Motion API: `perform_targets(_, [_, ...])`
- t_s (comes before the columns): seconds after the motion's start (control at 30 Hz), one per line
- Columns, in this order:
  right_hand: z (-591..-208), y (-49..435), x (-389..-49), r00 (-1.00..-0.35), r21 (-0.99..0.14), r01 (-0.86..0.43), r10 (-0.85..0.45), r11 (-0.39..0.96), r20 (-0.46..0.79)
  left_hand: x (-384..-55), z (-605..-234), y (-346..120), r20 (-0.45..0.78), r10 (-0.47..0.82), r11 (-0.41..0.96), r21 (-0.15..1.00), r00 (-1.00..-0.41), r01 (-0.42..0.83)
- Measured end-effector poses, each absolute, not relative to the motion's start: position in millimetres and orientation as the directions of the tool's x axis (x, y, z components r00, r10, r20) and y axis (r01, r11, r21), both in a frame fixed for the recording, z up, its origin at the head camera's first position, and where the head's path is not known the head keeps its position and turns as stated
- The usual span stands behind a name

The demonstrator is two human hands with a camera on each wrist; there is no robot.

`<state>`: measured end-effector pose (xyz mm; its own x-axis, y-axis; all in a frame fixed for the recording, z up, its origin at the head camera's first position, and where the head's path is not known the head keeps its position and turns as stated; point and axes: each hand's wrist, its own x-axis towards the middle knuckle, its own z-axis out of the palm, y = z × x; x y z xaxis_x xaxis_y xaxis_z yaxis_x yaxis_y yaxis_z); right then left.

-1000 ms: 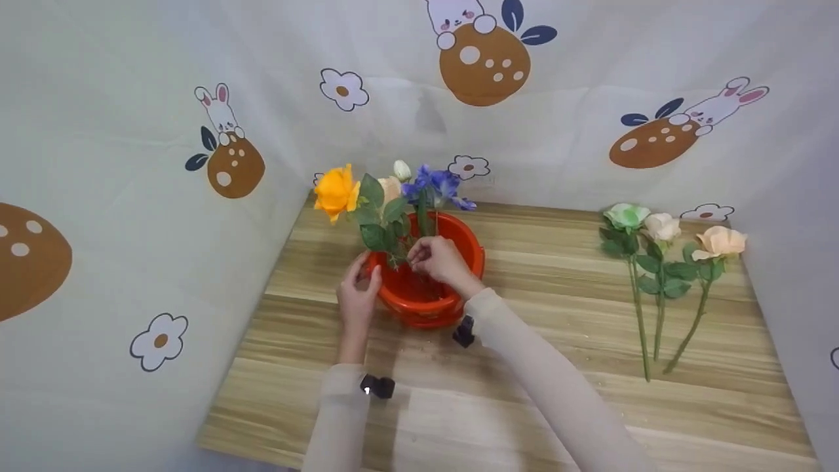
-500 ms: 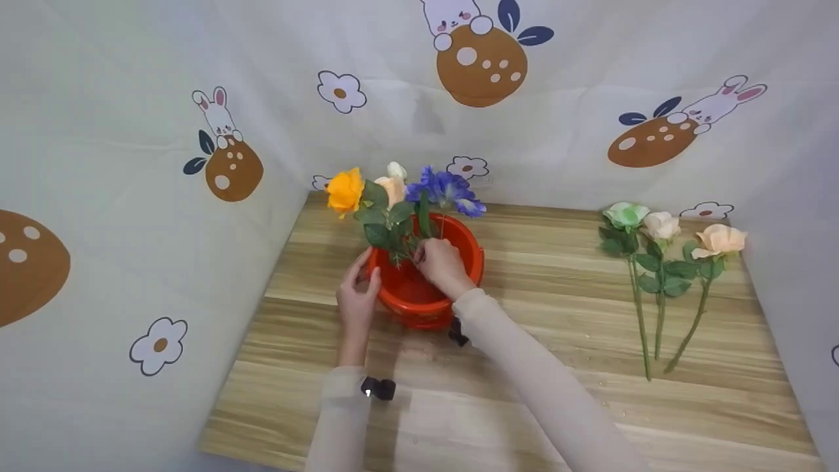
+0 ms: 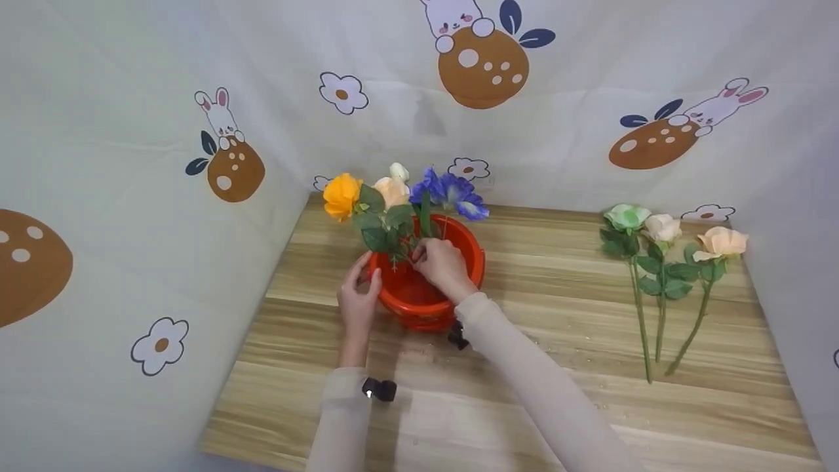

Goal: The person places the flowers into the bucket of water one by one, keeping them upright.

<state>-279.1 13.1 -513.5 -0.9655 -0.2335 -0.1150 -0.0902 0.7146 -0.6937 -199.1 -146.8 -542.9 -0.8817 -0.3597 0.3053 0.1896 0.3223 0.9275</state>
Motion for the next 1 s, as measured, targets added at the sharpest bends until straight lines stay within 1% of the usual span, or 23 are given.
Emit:
perform_targets(0.23, [-512.0,15.4,-277.1,-0.969,-0.794,-0.060,-0.225,0.605,-0.098,-199.2,-546.2,-146.5,0.296,-0.356,0.286,0.938,-0.886,0.198])
perform_targets(0.63, [-513.1,20.8,-277.8,-0.953,-0.926,-0.090,-0.301,0.366,-0.026,-200.7,-541.6,-145.7,0.270,-0.314,0.285,0.941,-0.911,0.181])
perform_targets(0.8, [-506.8,25.6,-272.0,-0.948,-0.963,-0.091,-0.318,0.253,0.006,-200.4,-544.6,-146.4,0.249,-0.322,0.269,0.949,-0.913,0.164])
perform_targets(1.0, [-494.0,38.0,-260.3,-0.938,-0.978,-0.102,-0.345,0.184,0.033,-200.0,-542.0,-147.9,0.245,-0.329,0.280,0.948,-0.912,0.153])
